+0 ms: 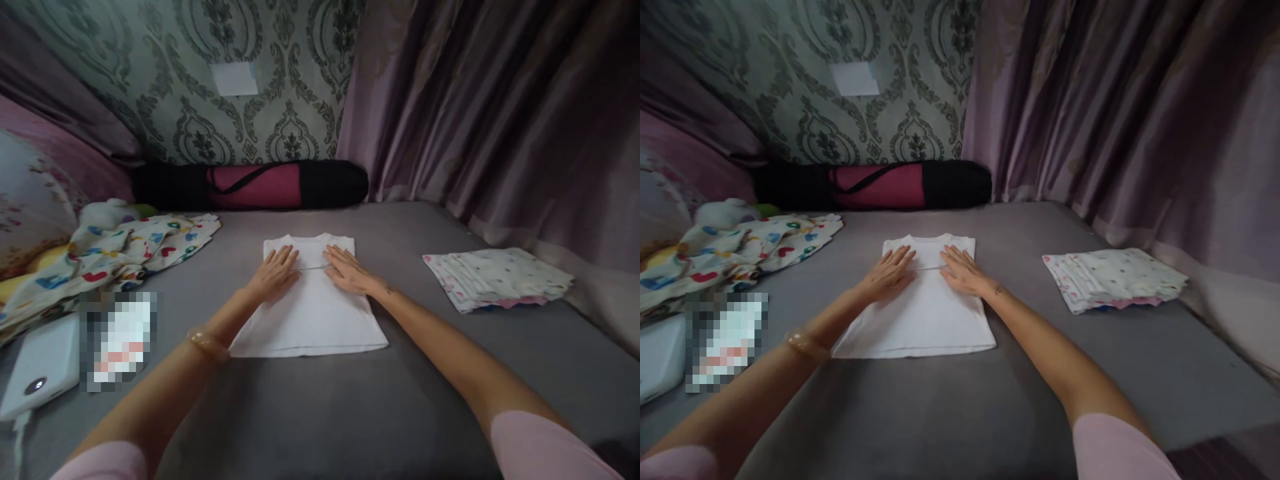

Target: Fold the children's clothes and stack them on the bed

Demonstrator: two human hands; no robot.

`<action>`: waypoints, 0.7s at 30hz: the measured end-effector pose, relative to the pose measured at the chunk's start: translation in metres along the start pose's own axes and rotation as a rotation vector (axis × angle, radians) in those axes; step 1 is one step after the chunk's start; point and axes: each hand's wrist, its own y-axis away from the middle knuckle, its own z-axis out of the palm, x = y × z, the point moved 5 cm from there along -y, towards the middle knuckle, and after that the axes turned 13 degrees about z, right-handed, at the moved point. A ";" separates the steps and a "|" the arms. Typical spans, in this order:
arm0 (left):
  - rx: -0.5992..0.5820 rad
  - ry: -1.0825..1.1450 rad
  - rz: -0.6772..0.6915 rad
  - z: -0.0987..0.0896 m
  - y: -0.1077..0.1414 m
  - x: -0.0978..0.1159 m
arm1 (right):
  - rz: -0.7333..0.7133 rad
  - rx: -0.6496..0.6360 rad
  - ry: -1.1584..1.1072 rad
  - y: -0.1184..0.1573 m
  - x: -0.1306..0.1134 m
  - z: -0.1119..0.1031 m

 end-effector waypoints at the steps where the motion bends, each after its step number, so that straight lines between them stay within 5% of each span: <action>1: -0.030 0.025 0.044 0.001 0.013 0.011 | -0.015 -0.026 0.013 0.015 -0.003 0.005; 5: -0.093 0.101 0.079 0.006 0.063 0.035 | -0.028 -0.065 0.052 0.067 -0.010 0.020; 14: -0.126 0.214 -0.006 -0.002 0.143 0.039 | -0.032 -0.148 0.022 0.166 -0.020 0.015; 21: 0.018 0.282 0.033 -0.019 0.194 0.048 | -0.046 -0.073 -0.094 0.213 -0.011 0.010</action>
